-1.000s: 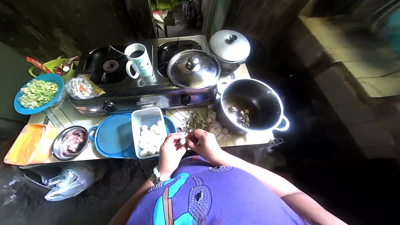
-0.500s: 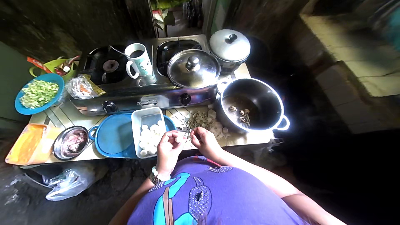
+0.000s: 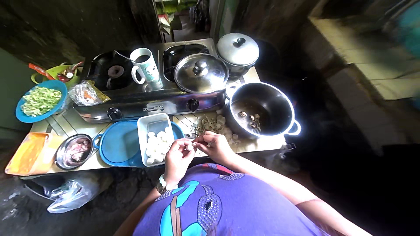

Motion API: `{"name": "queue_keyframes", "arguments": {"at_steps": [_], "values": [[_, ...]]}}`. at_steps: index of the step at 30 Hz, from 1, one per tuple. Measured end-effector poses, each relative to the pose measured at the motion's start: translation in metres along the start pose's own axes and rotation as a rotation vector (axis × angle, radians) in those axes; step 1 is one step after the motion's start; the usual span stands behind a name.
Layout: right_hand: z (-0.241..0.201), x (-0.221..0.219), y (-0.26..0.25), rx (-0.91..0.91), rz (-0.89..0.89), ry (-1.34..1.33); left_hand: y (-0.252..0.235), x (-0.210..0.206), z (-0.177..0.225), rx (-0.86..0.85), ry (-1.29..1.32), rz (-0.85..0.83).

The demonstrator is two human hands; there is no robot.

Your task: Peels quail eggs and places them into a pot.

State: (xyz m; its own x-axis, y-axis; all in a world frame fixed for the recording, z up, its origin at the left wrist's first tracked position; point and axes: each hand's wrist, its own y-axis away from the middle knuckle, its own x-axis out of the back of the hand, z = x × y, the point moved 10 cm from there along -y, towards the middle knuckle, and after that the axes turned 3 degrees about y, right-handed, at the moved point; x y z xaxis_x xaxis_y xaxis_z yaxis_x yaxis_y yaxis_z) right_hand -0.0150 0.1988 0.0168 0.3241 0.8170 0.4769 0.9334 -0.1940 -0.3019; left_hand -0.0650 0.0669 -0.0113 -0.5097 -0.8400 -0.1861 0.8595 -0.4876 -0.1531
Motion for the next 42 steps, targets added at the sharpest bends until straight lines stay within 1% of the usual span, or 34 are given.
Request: {"name": "queue_keyframes", "arguments": {"at_steps": [3, 8, 14, 17, 23, 29, 31, 34, 38, 42], "values": [[-0.001, -0.002, 0.001, 0.002, -0.029, 0.019, 0.003, 0.002, -0.001, 0.024, -0.058, 0.005], [0.005, -0.006, 0.004, -0.049, -0.089, 0.004, 0.007, 0.003, -0.006, 0.067, -0.073, 0.003], [-0.011, -0.010, 0.012, 0.080, -0.041, 0.187, 0.011, 0.003, -0.008, 0.098, -0.107, -0.011], [-0.009, -0.015, 0.013, 0.039, -0.075, 0.211, 0.013, 0.002, -0.009, 0.130, -0.082, -0.026], [-0.004, -0.014, 0.014, -0.058, -0.056, 0.140, 0.014, 0.001, -0.013, 0.228, 0.079, -0.007], [0.006, -0.010, 0.017, -0.135, -0.001, 0.078, 0.014, 0.004, -0.017, 0.284, 0.259, 0.103], [0.007, -0.009, 0.019, -0.138, 0.015, 0.080, 0.013, 0.004, -0.018, 0.328, 0.284, 0.131], [0.006, -0.006, 0.021, -0.112, 0.059, 0.104, 0.014, 0.001, -0.021, 0.408, 0.318, 0.127], [0.006, -0.003, 0.022, -0.118, 0.065, 0.136, 0.016, -0.004, -0.032, 0.563, 0.480, 0.130], [0.005, 0.000, 0.023, -0.103, 0.085, 0.170, 0.016, -0.006, -0.039, 0.610, 0.610, 0.121]]}}
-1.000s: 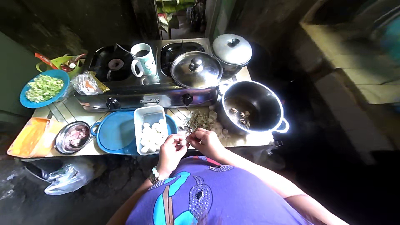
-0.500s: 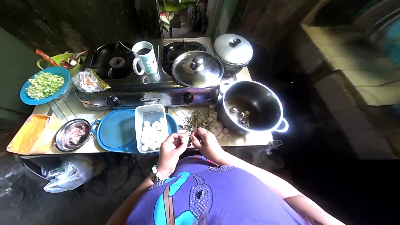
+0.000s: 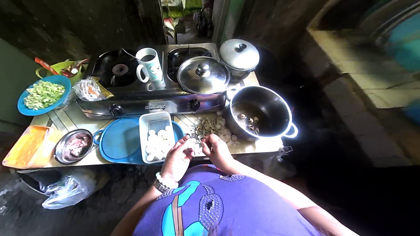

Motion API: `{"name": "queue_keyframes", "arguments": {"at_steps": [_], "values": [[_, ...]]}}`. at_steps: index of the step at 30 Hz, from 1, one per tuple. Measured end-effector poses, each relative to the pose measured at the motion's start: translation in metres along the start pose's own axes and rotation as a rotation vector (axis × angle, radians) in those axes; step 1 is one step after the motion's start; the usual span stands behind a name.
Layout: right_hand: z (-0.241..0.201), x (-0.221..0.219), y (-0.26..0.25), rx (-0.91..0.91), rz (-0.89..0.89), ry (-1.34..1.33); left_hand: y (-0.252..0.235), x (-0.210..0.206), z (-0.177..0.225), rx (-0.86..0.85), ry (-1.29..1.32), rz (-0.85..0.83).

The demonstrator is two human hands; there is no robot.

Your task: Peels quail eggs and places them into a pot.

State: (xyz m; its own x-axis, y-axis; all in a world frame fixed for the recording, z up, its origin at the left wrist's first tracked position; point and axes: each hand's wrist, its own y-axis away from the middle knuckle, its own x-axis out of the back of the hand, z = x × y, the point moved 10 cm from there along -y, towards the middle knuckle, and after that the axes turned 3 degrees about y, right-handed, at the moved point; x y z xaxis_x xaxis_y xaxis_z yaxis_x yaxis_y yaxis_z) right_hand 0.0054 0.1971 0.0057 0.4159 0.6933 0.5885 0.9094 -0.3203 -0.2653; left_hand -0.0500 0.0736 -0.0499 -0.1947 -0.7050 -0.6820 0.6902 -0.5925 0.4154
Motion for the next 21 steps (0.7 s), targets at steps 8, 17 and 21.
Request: {"name": "queue_keyframes", "arguments": {"at_steps": [8, 17, 21], "values": [[0.027, 0.005, -0.014, -0.147, -0.114, 0.120, 0.002, -0.004, 0.014, -0.032, 0.027, -0.012], [-0.011, 0.004, -0.029, 0.054, -0.144, -0.140, 0.005, -0.009, 0.015, -0.159, -0.118, -0.028], [0.001, -0.003, -0.028, -0.073, -0.230, -0.204, 0.005, -0.002, 0.014, -0.165, -0.127, -0.004]]}}
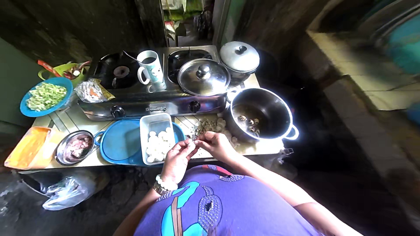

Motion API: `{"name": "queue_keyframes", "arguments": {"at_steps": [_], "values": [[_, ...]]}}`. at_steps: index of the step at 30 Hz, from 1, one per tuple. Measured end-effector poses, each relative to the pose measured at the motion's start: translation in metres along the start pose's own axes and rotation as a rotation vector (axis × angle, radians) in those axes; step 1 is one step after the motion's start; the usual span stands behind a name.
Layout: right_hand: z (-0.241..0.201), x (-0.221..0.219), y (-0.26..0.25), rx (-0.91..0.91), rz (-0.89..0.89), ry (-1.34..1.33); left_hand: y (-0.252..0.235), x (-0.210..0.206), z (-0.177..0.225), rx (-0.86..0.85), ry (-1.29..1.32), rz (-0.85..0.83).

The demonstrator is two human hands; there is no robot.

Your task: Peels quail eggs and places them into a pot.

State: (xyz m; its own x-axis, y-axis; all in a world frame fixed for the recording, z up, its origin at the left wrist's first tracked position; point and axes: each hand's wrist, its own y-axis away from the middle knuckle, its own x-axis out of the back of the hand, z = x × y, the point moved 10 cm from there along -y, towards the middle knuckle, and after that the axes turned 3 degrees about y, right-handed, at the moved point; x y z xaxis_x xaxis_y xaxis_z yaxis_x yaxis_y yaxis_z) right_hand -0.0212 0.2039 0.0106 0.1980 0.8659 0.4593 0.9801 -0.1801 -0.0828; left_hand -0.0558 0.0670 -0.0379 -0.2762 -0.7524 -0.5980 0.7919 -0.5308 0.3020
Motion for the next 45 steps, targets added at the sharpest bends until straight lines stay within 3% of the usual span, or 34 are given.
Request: {"name": "queue_keyframes", "arguments": {"at_steps": [7, 16, 20, 28, 34, 37, 40, 43, 45], "values": [[-0.004, -0.006, 0.006, 0.084, 0.127, 0.134, 0.000, 0.002, -0.002, 0.035, -0.027, 0.040], [0.007, -0.019, 0.000, -0.069, -0.021, 0.028, -0.003, 0.003, -0.007, 0.148, 0.065, 0.047], [0.008, -0.023, 0.001, -0.044, -0.029, 0.006, -0.005, 0.004, -0.007, 0.137, 0.077, 0.003], [0.007, -0.006, 0.004, -0.009, 0.197, 0.058, -0.011, 0.008, -0.010, 0.196, 0.187, 0.093], [0.003, 0.020, 0.003, 0.100, 0.369, 0.127, -0.014, 0.008, -0.007, 0.217, -0.032, 0.118], [0.010, 0.030, -0.005, 0.098, 0.354, 0.250, -0.018, 0.008, -0.005, 0.195, -0.108, 0.111], [0.029, 0.017, -0.017, -0.086, 0.024, 0.173, -0.021, 0.004, 0.007, 0.008, -0.360, 0.059], [0.026, -0.007, -0.011, -0.131, -0.194, -0.174, -0.013, -0.020, 0.029, -0.462, -0.688, -0.105], [0.025, -0.021, -0.006, -0.191, -0.253, -0.456, -0.005, -0.033, 0.035, -0.684, -0.874, -0.162]]}}
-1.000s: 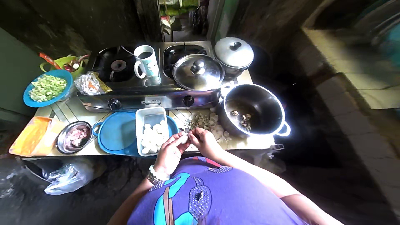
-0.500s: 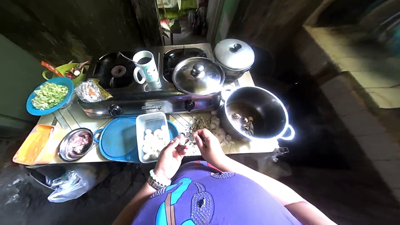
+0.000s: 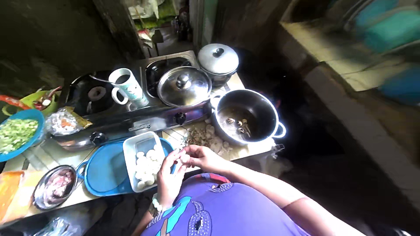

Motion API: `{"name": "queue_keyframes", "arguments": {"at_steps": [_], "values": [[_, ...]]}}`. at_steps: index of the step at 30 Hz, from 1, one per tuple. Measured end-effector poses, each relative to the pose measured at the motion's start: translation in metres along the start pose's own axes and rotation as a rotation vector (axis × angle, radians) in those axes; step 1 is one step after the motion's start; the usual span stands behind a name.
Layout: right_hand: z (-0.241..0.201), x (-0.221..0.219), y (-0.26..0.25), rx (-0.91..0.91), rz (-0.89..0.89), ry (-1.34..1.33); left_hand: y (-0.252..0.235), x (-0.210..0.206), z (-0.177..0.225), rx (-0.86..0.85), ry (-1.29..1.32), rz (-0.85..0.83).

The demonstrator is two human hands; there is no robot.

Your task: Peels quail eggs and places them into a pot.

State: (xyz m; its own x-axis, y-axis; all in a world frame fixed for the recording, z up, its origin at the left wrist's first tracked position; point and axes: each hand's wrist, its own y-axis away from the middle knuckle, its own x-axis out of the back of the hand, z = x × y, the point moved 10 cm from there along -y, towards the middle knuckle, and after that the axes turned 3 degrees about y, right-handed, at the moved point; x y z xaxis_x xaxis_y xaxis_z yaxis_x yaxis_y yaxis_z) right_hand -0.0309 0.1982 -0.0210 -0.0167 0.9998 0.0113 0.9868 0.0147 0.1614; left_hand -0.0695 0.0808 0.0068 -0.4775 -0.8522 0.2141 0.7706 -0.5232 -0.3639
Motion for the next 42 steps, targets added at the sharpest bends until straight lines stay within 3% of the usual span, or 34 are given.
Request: {"name": "queue_keyframes", "arguments": {"at_steps": [3, 7, 9, 11, 13, 15, 18, 21, 25, 27, 30, 33, 37, 39, 42], "values": [[-0.008, 0.026, 0.004, -0.015, 0.108, 0.035, -0.002, -0.005, 0.000, -0.044, -0.187, -0.075], [-0.030, 0.140, 0.014, 0.004, 0.415, 0.624, -0.005, 0.002, -0.007, -0.048, -0.231, -0.074], [-0.009, 0.197, 0.009, -0.142, 0.491, 0.810, -0.004, 0.001, -0.006, -0.072, -0.249, -0.081], [0.030, 0.228, 0.001, -0.386, 0.417, 0.927, -0.003, -0.002, -0.006, -0.073, -0.246, -0.093], [0.063, 0.216, -0.010, -0.560, 0.152, 1.018, -0.002, -0.006, -0.004, -0.075, -0.243, -0.097], [0.083, 0.190, -0.023, -0.518, -0.132, 1.045, 0.001, -0.005, -0.003, -0.081, -0.252, -0.094], [0.098, 0.208, -0.026, -0.549, -0.056, 1.041, 0.008, 0.006, -0.005, -0.054, -0.252, -0.055], [0.088, 0.202, -0.026, -0.420, -0.122, 0.986, 0.017, 0.016, -0.009, -0.013, -0.234, -0.013], [0.062, 0.259, -0.020, -0.398, 0.311, 0.889, 0.024, 0.024, -0.010, 0.001, -0.232, 0.045], [0.053, 0.279, -0.013, -0.439, 0.410, 0.919, 0.030, 0.026, -0.009, 0.006, -0.207, 0.063], [0.071, 0.283, -0.006, -0.642, 0.304, 1.024, 0.033, 0.023, -0.004, -0.031, -0.217, 0.064], [0.087, 0.271, -0.003, -0.790, 0.267, 1.073, 0.031, 0.009, -0.001, -0.087, -0.346, -0.052], [0.097, 0.265, -0.015, -0.754, 0.199, 1.120, 0.017, 0.006, 0.008, -0.046, -0.497, -0.163], [0.097, 0.260, -0.021, -0.730, 0.149, 1.137, -0.002, 0.023, 0.034, -0.017, -0.430, -0.140], [0.089, 0.251, -0.017, -0.787, 0.108, 1.180, -0.027, 0.049, 0.119, -0.092, -0.112, -0.118]]}}
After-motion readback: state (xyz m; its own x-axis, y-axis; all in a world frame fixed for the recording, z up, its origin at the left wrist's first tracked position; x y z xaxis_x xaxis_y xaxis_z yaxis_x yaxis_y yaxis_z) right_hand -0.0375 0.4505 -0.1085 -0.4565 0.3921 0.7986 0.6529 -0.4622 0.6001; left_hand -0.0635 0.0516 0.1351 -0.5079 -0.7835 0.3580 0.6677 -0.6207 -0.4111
